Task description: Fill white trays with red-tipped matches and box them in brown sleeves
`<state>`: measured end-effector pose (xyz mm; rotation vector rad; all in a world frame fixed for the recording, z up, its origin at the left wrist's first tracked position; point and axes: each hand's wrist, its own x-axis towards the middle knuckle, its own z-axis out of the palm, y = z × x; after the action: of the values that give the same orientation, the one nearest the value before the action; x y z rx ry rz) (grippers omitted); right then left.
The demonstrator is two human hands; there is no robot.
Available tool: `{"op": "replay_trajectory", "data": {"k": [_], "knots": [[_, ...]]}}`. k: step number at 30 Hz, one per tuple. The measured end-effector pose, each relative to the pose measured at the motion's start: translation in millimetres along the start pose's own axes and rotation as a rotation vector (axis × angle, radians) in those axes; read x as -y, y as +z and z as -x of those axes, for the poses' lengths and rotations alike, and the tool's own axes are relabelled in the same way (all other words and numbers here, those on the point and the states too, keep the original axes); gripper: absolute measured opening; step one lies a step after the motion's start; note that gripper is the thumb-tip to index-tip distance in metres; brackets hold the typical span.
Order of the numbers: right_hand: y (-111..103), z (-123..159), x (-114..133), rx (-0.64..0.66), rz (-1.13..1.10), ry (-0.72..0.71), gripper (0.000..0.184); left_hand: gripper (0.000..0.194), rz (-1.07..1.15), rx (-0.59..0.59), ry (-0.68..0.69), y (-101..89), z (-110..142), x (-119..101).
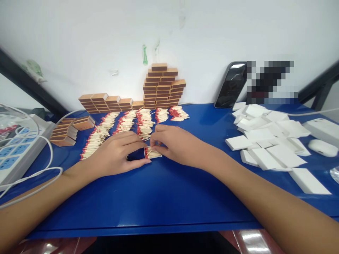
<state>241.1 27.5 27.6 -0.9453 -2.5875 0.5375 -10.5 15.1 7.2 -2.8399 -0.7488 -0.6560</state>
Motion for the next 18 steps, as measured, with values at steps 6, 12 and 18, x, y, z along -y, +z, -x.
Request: {"op": "replay_trajectory", "data": {"k": [6, 12, 18], "knots": [[1.6, -0.4, 0.5, -0.005, 0.021, -0.004, 0.012, 0.037, 0.014, 0.004, -0.001, 0.9, 0.7, 0.5], [1.7, -0.6, 0.6, -0.019, 0.049, 0.042, 0.011, 0.038, 0.02, -0.006, 0.012, 1.7, 1.5, 0.9], [-4.0, 1.2, 3.2, -0.058, 0.014, 0.023, 0.01, 0.039, 0.01, -0.013, 0.004, 1.7, 1.1, 0.7]]}}
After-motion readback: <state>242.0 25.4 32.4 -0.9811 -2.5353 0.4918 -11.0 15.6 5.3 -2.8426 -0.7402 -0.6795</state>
